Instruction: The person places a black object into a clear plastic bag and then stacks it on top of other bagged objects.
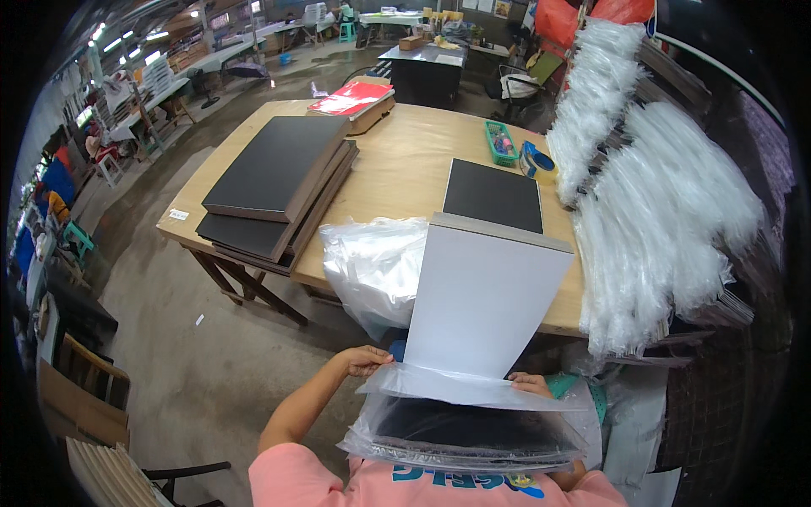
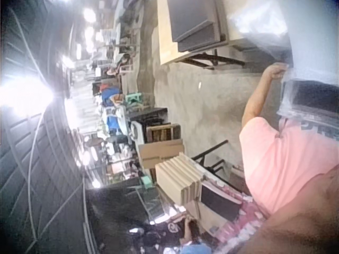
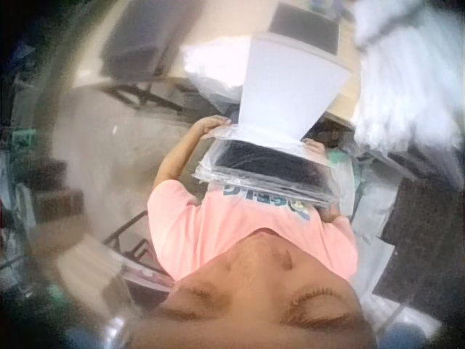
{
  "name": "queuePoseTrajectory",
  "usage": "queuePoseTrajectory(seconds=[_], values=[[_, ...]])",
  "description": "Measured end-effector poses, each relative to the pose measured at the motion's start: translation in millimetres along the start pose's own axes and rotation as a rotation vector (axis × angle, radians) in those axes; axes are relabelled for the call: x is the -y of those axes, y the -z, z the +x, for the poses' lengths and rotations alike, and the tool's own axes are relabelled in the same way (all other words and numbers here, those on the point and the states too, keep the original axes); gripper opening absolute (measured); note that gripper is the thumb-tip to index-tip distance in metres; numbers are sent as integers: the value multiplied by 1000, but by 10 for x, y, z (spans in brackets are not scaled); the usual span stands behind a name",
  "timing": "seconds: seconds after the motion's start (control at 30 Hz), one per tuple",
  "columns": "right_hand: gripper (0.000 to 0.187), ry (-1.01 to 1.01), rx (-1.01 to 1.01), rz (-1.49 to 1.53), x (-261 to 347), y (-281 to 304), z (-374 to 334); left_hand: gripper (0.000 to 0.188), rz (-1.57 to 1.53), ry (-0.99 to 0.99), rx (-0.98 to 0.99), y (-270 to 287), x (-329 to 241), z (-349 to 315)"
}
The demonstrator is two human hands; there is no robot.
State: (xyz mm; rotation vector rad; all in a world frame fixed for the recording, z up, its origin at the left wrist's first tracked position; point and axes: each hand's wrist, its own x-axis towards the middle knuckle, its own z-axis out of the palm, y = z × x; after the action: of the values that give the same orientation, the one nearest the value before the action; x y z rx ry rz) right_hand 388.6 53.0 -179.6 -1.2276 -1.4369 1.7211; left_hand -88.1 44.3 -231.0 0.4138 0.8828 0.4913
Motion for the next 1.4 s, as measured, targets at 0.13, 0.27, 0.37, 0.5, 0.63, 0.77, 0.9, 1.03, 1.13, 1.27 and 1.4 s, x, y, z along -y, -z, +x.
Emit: queuePoseTrajectory(seconds=[0.13, 0.27, 0.37, 0.5, 0.63, 0.77, 0.9, 1.03, 1.13, 1.27, 1.4], values=[[20, -89, -74, -8, -298, 22, 143, 23, 166, -204, -485, -132, -79, -103], [22, -79, -180, -124, -446, 57, 206, 23, 673, -1204, -1450, -688, -653, -639], [23, -69, -240, -213, -543, 1, 279, 30, 919, -1396, -1712, -1062, -1229, -1047], [24, -85, -344, -399, -570, -127, 262, 31, 1129, -875, -1756, -1061, -1931, -1029], [26, 13, -491, -756, -376, -222, 4, 22, 1200, -1028, -1631, -1186, -2185, -996], [28, 236, -178, -968, 1146, -148, -45, 17, 493, -1265, -659, -1031, -2268, -1068], [24, 617, 171, -815, 2828, -768, 267, 22, 554, -1250, -726, -1131, -2370, -999], [30, 1037, 166, -990, 3652, -1440, 1152, 24, 665, -1334, -855, -1194, -2405, -1009], [31, 926, 178, -1251, 3744, -1850, 1992, 24, 627, -1415, -783, -1231, -2470, -899], [19, 477, 317, -1478, 3784, -2272, 2445, 22, 620, -1398, -772, -1125, -2526, -815], [5, 822, 150, -1398, 3719, -2202, 2637, 16, 634, -1371, -773, -815, -2498, -719]])
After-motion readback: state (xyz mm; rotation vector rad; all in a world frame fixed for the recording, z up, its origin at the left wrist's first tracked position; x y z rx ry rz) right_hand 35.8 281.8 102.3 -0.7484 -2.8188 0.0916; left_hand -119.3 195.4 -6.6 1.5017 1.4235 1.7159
